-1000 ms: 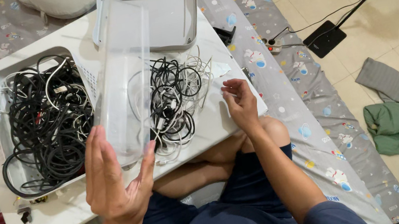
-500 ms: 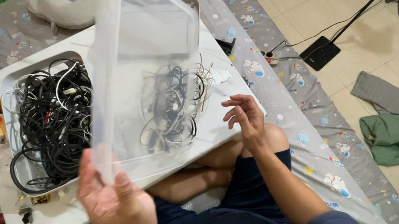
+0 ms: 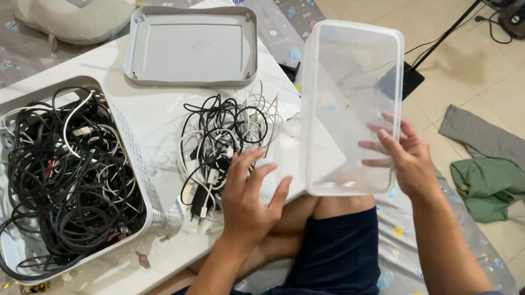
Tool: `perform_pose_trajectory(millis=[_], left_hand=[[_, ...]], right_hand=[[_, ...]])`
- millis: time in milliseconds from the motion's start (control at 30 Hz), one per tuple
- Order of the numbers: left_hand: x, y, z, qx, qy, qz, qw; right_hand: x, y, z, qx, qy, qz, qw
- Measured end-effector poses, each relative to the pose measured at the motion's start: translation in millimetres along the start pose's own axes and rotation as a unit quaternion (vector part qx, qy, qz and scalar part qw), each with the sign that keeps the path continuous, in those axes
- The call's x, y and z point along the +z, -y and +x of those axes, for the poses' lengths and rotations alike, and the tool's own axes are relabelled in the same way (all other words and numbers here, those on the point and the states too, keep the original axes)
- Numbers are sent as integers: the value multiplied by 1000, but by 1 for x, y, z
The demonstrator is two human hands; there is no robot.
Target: The person organizes various electronic cables, power adapters, and small components by sorting them between different plastic storage bins and containers.
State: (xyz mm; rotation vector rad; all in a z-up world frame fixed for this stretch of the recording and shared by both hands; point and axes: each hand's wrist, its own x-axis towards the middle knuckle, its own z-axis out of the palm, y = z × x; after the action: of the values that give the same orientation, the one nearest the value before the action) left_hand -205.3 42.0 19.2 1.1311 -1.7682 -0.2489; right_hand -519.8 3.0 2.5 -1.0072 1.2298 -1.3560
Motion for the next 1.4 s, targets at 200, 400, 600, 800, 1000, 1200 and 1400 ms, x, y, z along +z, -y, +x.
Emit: perform_pose_trajectory(millis=[200,400,600,800,1000,1200,1400], left_hand=[[21,46,77,-68,109,220,967],[20,67,35,-127,208,222,944],[-6,53,10,-62,142,160,975],[-37,65,-47,-46,80,104,990],[-42,98,-87,-49,30,45,997],[-48,104,-89,-31,36,-3,999],[-51,95,-75,-22,20,17,999]], right_hand=[[-8,40,87,-99,69,-106,987],[79,65,229,-238,60,-387,889],[210,49,330,-230,152,-524,806],[285,11,376,-246,277,-554,746],[306,-5,363,-286,259,-586,713],[249,26,273,-395,184,-511,741],[187,28,127,-308,54,-348,884]])
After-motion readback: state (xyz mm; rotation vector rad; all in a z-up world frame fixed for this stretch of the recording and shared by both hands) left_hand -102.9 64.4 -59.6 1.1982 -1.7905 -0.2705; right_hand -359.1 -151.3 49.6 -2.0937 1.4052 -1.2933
